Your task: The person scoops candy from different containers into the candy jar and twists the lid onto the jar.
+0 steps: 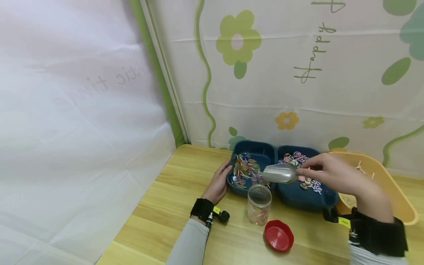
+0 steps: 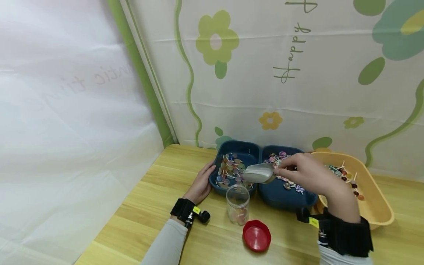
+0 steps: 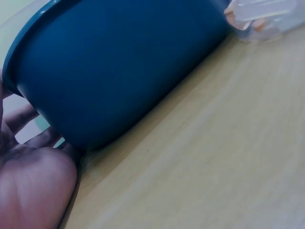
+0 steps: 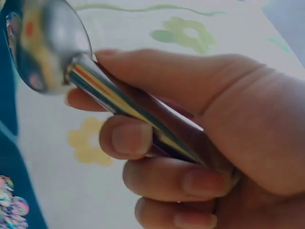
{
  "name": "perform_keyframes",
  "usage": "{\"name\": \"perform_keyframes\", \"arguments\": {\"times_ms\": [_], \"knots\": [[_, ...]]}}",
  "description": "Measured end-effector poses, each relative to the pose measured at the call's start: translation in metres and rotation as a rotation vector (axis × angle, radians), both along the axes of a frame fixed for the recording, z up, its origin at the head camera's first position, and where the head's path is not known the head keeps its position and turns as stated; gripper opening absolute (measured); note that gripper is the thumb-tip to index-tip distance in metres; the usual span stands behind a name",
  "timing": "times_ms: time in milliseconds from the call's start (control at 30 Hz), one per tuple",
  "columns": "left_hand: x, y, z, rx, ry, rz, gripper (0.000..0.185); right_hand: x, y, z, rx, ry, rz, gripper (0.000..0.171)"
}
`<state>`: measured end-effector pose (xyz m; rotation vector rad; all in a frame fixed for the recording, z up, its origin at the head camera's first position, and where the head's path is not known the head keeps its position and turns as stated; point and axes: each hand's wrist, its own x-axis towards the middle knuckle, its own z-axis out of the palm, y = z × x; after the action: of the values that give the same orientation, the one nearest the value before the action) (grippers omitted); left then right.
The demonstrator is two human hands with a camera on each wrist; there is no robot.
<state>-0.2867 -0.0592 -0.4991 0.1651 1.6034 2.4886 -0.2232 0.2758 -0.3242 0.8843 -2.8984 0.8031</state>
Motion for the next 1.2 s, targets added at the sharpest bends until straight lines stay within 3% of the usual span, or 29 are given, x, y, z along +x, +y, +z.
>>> {"name": "perform_keyframes", "arguments": {"times_ms": [300, 567, 933, 1200], "knots": [[0.0, -0.001, -0.003, -0.001, 0.001, -0.005, 0.049, -0.032, -0.059, -0.045, 0.129, 0.016, 0.005, 0.011], [0.0, 0.0, -0.002, 0.005, 0.027, -0.016, 0.049, -0.044, -0.094, -0.081, 0.033, -0.024, 0.064, 0.015], [0.001, -0.001, -0.002, 0.002, 0.037, 0.0, 0.048, -0.051, -0.087, -0.085, -0.018, -0.073, 0.106, 0.016], [-0.001, -0.001, -0.002, 0.002, 0.018, -0.01, 0.048, -0.057, -0.073, -0.087, -0.116, -0.122, 0.2, 0.018]]}}
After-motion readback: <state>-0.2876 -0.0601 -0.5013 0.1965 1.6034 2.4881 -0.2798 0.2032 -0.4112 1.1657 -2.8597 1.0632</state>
